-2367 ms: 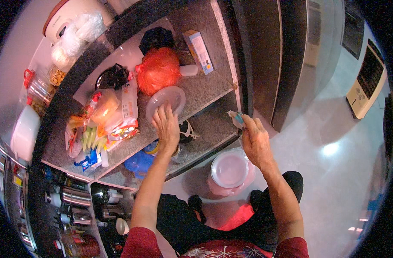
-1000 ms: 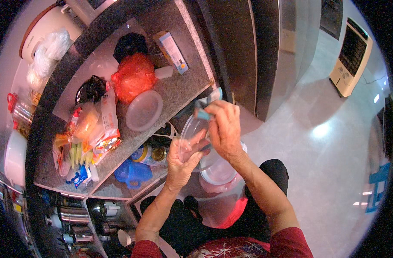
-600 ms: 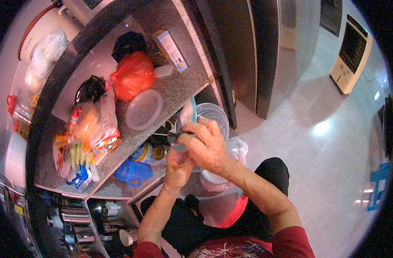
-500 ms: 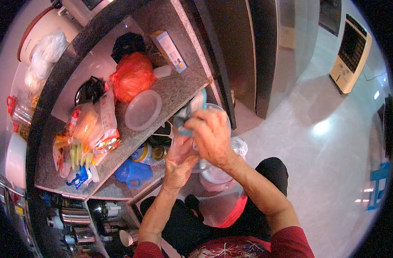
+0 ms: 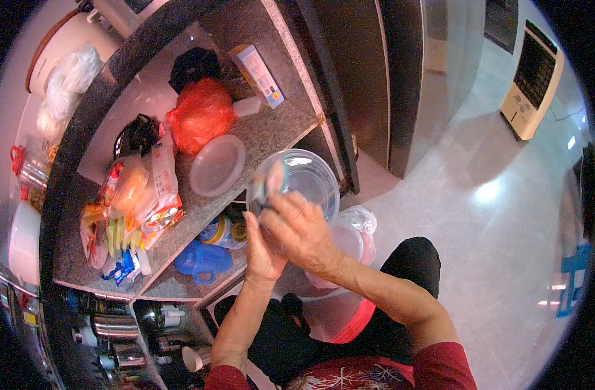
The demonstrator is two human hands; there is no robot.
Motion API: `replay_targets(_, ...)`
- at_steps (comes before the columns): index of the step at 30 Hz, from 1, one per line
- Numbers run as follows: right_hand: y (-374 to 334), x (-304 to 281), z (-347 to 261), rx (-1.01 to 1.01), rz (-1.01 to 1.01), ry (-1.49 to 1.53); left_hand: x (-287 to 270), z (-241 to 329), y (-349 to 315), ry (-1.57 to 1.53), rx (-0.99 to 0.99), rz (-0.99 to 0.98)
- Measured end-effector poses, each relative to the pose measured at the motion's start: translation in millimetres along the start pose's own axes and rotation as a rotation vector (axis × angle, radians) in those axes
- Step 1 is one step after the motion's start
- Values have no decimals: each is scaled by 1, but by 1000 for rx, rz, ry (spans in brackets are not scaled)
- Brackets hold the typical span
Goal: The person sits on the floor and wipes the inside and outside of several clear plastic lids with a cloth. They pick up each lid from a nearby counter, wipe it thoroughly, and place it back down, repeating this process for multiple lids.
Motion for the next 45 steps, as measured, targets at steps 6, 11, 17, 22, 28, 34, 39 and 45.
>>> replay_targets(6, 9, -1, 5, -2, -38, 54, 18, -7, -8, 217, -1, 151)
replay_targets(11, 15, 4, 16, 107, 3, 31, 10, -15, -7, 258, 57, -10)
replay_targets(17, -14, 7, 1, -168, -172, 121, 11, 1, 0, 115, 121, -108)
replay_targets(22, -33, -3, 0, -246, -296, 119, 11, 19, 2, 132, 151, -86)
replay_targets(28, -20, -12, 6, -246, -284, 88, 22, 4, -4, 155, 83, -141)
replay_targets(34, 2, -6, 23, -5, -77, 24, 3, -21, -15, 189, 140, -92)
replay_targets(39, 14, -13, 41, 306, 44, -67, 1, -21, -12, 306, 109, -155)
replay_targets(45, -18, 15, 72, 865, -27, 293, 2, -13, -2, 151, 228, -136)
Point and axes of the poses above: each hand's wrist, its own y-axis towards the middle knuckle, its own x-axis out of the palm, z = x × y, the point moved 1 cm from there along y, towards the middle knuckle, and after that the axes turned 8 degrees about x, right-handed, at the moved point
